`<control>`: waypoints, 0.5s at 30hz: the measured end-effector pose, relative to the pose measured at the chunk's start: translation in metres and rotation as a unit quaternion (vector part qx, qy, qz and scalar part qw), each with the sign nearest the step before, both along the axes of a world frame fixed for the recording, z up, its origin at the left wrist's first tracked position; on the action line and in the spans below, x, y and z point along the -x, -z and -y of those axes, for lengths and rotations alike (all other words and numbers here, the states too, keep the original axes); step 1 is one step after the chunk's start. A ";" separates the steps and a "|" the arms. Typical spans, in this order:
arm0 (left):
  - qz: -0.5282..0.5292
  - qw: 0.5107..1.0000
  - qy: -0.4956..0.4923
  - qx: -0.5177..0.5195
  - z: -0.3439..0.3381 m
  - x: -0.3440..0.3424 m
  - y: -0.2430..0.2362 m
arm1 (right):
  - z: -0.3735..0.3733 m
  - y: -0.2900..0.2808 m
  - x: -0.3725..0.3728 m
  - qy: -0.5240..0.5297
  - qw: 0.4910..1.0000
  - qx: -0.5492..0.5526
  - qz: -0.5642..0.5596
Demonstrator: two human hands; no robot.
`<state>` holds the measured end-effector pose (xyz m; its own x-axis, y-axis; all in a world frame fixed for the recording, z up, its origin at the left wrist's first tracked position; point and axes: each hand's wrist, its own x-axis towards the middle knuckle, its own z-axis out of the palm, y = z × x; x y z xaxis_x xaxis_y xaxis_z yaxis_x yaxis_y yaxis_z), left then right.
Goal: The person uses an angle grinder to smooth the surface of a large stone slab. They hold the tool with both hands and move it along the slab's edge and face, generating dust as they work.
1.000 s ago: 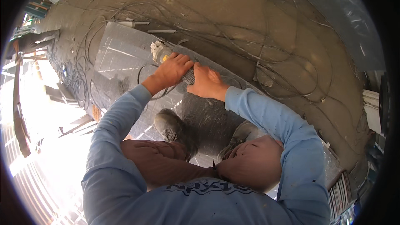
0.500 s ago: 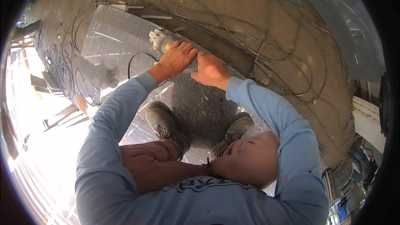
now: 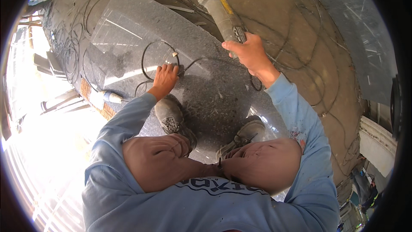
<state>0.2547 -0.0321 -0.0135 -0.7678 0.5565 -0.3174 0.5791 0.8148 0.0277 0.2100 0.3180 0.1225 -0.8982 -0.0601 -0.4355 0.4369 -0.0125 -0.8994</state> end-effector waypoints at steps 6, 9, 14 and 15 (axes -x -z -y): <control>0.096 0.994 0.056 0.019 0.026 -0.011 0.011 | -0.016 -0.009 -0.012 0.040 0.998 -0.041 0.005; 0.082 0.991 0.097 -0.047 0.055 -0.028 -0.041 | -0.031 -0.005 -0.024 0.038 0.996 -0.085 0.007; 0.177 0.942 0.272 0.084 0.165 -0.104 -0.122 | -0.026 0.005 -0.033 0.030 0.994 -0.109 0.012; 0.247 0.920 0.295 0.080 0.181 -0.110 -0.129 | -0.023 0.011 -0.035 0.021 0.993 -0.113 -0.001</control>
